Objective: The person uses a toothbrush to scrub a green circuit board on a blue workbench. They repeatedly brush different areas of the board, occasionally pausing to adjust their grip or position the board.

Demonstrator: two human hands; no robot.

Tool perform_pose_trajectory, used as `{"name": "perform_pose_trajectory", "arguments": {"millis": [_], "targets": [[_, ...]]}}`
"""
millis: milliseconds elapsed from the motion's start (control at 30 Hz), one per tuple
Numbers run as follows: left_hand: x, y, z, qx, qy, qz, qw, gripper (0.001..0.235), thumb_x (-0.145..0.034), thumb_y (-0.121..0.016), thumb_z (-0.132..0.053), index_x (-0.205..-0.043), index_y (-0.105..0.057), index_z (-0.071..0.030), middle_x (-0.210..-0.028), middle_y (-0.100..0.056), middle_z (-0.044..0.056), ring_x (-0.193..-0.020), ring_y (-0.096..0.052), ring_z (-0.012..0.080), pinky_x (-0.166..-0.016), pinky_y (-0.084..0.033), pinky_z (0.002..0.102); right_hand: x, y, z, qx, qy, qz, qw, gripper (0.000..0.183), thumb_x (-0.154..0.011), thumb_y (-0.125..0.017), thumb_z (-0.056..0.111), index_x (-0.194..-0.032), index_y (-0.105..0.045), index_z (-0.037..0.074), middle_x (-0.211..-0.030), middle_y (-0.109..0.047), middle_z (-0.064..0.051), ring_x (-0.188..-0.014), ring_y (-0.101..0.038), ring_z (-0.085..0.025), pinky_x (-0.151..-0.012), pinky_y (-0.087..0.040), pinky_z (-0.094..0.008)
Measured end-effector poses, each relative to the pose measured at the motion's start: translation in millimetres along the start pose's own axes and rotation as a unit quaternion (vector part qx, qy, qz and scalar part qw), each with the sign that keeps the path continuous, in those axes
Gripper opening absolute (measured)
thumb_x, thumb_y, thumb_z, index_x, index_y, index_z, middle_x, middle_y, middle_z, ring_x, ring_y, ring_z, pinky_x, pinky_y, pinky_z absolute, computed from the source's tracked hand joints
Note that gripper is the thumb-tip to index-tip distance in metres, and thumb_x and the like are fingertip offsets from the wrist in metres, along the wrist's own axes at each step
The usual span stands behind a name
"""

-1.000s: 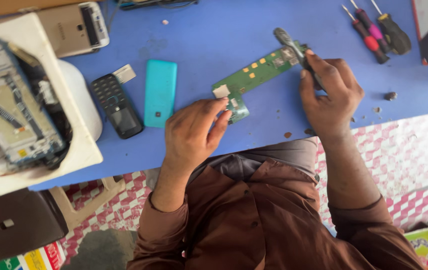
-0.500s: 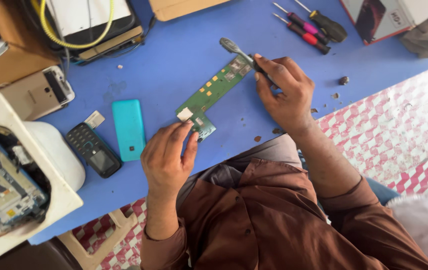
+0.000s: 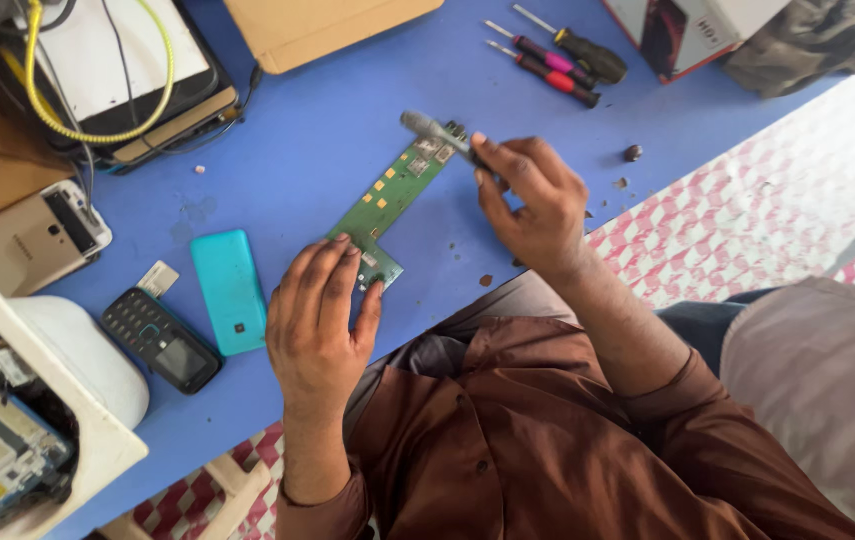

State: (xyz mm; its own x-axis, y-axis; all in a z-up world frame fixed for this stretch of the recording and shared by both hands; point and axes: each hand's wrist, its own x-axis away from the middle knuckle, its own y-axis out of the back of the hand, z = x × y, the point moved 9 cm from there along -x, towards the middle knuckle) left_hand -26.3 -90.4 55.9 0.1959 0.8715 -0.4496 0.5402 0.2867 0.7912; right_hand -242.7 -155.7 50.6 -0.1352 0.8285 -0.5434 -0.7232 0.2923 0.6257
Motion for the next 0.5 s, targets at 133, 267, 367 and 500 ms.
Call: {"name": "perform_pose_trajectory", "arguments": {"millis": [133, 267, 367, 500], "targets": [[-2.2, -3.6, -0.2, -0.004, -0.004, 0.029, 1.0, 0.049, -0.087, -0.082, -0.026, -0.124, -0.064, 0.0, -0.135, -0.064, 0.013, -0.128, -0.06, 0.0327, -0.102, -0.05, 0.045, 5.8, 2.4, 13.3, 0.04, 0.008, 0.044, 0.998, 0.033, -0.093, -0.078, 0.003, -0.125, -0.072, 0.006, -0.107, -0.067, -0.011, -0.087, -0.071, -0.023, -0.074, -0.06, -0.033], [-1.1, -11.5, 2.6, -0.021, 0.005, 0.057, 0.998, 0.059, -0.081, -0.081, -0.037, -0.124, -0.064, -0.001, -0.134, -0.064, 0.013, -0.128, -0.059, 0.0328, -0.1, -0.049, 0.048, 9.0, 4.9, 12.5, 0.072, 0.01, 0.106, 0.992, 0.029, -0.092, -0.077, 0.008, -0.122, -0.075, 0.011, -0.1, -0.067, -0.007, -0.082, -0.069, -0.023, -0.073, -0.059, -0.034], [-0.3, -11.4, 0.2, -0.034, -0.008, 0.053, 0.998, 0.056, -0.086, -0.079, -0.039, -0.125, -0.064, -0.001, -0.136, -0.064, 0.012, -0.13, -0.058, 0.0317, -0.101, -0.048, 0.048, 13.1, 2.5, 9.2, 0.107, 0.001, 0.141, 0.984, 0.03, -0.092, -0.075, 0.012, -0.122, -0.076, 0.015, -0.096, -0.066, -0.005, -0.079, -0.068, -0.023, -0.07, -0.058, -0.036], [0.0, -8.3, -1.1, -0.036, -0.01, 0.05, 0.998, 0.055, -0.086, -0.076, -0.04, -0.123, -0.064, -0.002, -0.135, -0.064, 0.011, -0.129, -0.059, 0.0317, -0.1, -0.048, 0.047, 12.5, -2.4, 19.3, 0.128, 0.01, 0.135, 0.983, 0.028, -0.093, -0.074, 0.015, -0.121, -0.074, 0.015, -0.101, -0.067, -0.004, -0.081, -0.069, -0.024, -0.07, -0.058, -0.036]]}}
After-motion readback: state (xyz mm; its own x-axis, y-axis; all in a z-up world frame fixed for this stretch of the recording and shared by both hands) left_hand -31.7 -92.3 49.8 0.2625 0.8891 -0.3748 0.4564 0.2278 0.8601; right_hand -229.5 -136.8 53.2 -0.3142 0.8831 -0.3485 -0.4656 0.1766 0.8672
